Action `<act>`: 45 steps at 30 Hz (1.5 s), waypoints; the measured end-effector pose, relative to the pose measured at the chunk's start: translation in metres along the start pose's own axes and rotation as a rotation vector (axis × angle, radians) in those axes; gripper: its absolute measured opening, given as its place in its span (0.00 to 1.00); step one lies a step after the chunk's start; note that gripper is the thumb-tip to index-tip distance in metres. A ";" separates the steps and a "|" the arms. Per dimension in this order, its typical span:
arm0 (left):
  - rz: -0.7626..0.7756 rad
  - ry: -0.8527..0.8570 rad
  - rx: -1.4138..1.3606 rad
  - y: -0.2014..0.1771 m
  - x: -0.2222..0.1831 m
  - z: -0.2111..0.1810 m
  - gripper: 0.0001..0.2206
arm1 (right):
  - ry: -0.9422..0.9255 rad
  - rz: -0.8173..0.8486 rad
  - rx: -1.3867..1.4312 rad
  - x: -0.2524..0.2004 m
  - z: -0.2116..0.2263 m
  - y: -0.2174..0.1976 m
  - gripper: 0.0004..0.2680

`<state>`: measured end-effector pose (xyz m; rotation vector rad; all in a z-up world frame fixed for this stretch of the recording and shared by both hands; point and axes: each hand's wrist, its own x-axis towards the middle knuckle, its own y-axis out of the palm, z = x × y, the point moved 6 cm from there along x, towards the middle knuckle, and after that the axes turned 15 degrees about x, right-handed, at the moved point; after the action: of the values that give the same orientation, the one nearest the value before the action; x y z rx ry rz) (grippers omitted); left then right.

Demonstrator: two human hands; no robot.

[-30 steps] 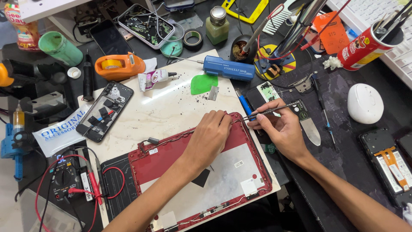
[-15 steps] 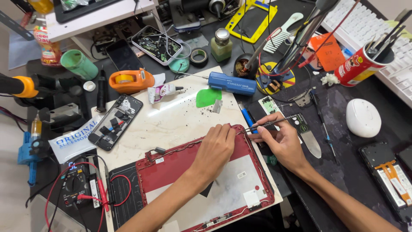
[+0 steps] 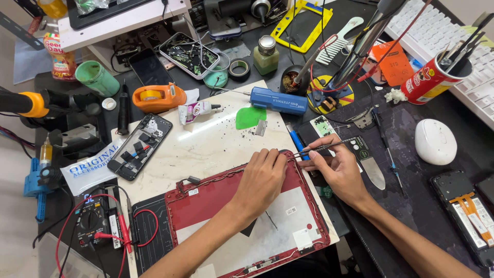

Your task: The person removes a screen panel from a laptop chassis, uses tweezers to manipulate internal wires along the frame, and wipes the components with a cloth.

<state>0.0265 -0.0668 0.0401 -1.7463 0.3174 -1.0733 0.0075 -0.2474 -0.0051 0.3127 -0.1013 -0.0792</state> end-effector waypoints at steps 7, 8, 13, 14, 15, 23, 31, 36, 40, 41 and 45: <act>0.034 0.000 -0.013 0.003 0.001 0.003 0.03 | 0.013 -0.015 0.037 0.002 0.002 0.000 0.07; 0.028 -0.001 -0.010 0.003 0.002 0.005 0.03 | 0.016 -0.018 0.043 0.003 0.003 0.001 0.07; 0.028 -0.001 0.002 0.005 0.001 0.010 0.04 | 0.030 -0.009 0.051 0.001 0.004 0.006 0.07; 0.022 0.000 0.008 0.005 0.000 0.011 0.04 | 0.040 -0.006 0.055 0.001 0.003 0.009 0.07; 0.016 0.000 0.015 0.004 -0.001 0.013 0.05 | 0.036 0.007 0.061 0.000 0.002 0.012 0.07; 0.019 -0.033 0.044 -0.007 -0.016 0.035 0.03 | 0.058 0.007 0.053 -0.001 -0.002 0.034 0.07; 0.016 -0.038 0.092 -0.010 -0.018 0.040 0.06 | 0.080 -0.038 0.088 0.015 -0.004 0.036 0.07; 0.017 -0.050 0.060 -0.011 -0.016 0.039 0.06 | 0.072 -0.033 0.105 0.023 -0.005 0.037 0.07; 0.059 -0.020 0.090 -0.007 -0.015 0.038 0.07 | 0.060 -0.015 0.138 0.027 -0.009 0.041 0.08; 0.055 -0.031 0.083 -0.007 -0.015 0.038 0.07 | 0.054 -0.010 0.146 0.028 -0.010 0.042 0.08; 0.000 -0.059 0.056 -0.009 -0.017 0.037 0.06 | 0.054 -0.011 0.099 0.028 -0.013 0.041 0.08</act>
<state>0.0440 -0.0290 0.0357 -1.7248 0.2482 -1.0196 0.0388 -0.2072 -0.0019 0.4137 -0.0502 -0.0771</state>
